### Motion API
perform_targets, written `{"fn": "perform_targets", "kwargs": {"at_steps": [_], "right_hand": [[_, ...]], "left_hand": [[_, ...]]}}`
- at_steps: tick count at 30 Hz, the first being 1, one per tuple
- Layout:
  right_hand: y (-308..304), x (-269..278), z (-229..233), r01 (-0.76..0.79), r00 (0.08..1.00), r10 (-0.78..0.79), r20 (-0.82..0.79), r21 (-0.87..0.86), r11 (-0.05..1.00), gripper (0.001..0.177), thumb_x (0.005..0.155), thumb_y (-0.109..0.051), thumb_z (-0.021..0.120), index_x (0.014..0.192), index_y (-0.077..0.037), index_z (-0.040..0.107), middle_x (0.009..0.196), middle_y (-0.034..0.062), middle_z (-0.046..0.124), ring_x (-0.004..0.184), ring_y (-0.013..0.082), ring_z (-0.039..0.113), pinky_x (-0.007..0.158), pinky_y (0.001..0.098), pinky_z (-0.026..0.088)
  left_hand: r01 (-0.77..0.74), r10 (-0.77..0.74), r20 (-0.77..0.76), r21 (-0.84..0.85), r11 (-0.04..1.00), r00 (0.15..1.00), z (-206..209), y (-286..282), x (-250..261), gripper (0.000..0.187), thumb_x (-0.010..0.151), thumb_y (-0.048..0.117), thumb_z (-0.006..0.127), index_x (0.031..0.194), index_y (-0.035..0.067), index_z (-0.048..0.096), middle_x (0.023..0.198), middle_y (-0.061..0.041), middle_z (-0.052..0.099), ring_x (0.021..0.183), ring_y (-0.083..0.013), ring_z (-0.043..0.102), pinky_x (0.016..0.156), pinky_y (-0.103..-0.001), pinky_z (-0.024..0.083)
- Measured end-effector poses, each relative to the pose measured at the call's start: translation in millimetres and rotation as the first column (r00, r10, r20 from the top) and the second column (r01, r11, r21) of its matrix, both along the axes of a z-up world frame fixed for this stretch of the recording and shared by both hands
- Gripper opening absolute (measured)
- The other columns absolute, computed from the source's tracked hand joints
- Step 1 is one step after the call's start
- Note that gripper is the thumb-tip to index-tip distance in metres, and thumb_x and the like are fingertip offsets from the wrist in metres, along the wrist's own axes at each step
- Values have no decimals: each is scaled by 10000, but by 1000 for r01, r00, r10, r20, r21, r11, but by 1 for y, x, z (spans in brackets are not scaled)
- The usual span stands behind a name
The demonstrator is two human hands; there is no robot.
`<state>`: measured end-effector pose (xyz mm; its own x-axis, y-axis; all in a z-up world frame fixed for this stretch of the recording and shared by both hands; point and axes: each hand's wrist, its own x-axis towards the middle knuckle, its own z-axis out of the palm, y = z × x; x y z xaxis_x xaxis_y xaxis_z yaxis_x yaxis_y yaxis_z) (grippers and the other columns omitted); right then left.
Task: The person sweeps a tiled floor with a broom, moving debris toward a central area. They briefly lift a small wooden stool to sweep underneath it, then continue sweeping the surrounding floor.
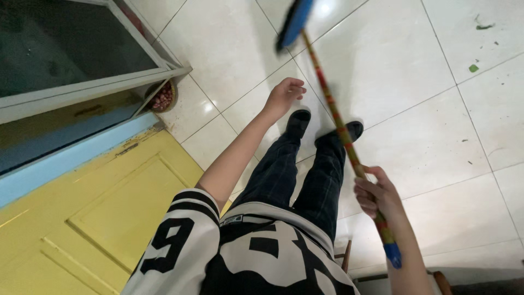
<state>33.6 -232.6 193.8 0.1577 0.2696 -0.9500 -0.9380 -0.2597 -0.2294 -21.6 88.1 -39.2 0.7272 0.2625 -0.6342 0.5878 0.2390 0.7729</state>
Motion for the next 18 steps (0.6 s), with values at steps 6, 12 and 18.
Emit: {"fn": "perform_targets", "kwargs": {"at_steps": [6,12,18], "right_hand": [[155,-11,-133,-325,943,332,30,310,894,366,901,-117,721,1188,29,547,653,67,586,396,114,482,351,270,379],[243,8,-211,-418,908,399,126,243,875,347,843,-49,754,1117,29,555,673,101,621,440,122,520,373,283,405],[96,140,-219,67,996,-80,32,283,957,309,983,-85,599,1268,15,536,731,26,550,462,18,406,351,154,312]], "left_hand": [[-323,321,35,111,940,946,-9,43,-6,279,985,126,602,1250,40,590,1125,-88,736,1032,-165,680,893,-298,527],[-419,416,-197,25,907,888,8,68,-27,308,968,185,567,1246,57,606,1158,-73,742,1033,-168,706,853,-312,526],[-360,347,-264,-1,933,900,22,49,8,299,970,185,551,1241,72,604,1170,-65,735,1035,-162,702,860,-311,531]]}}
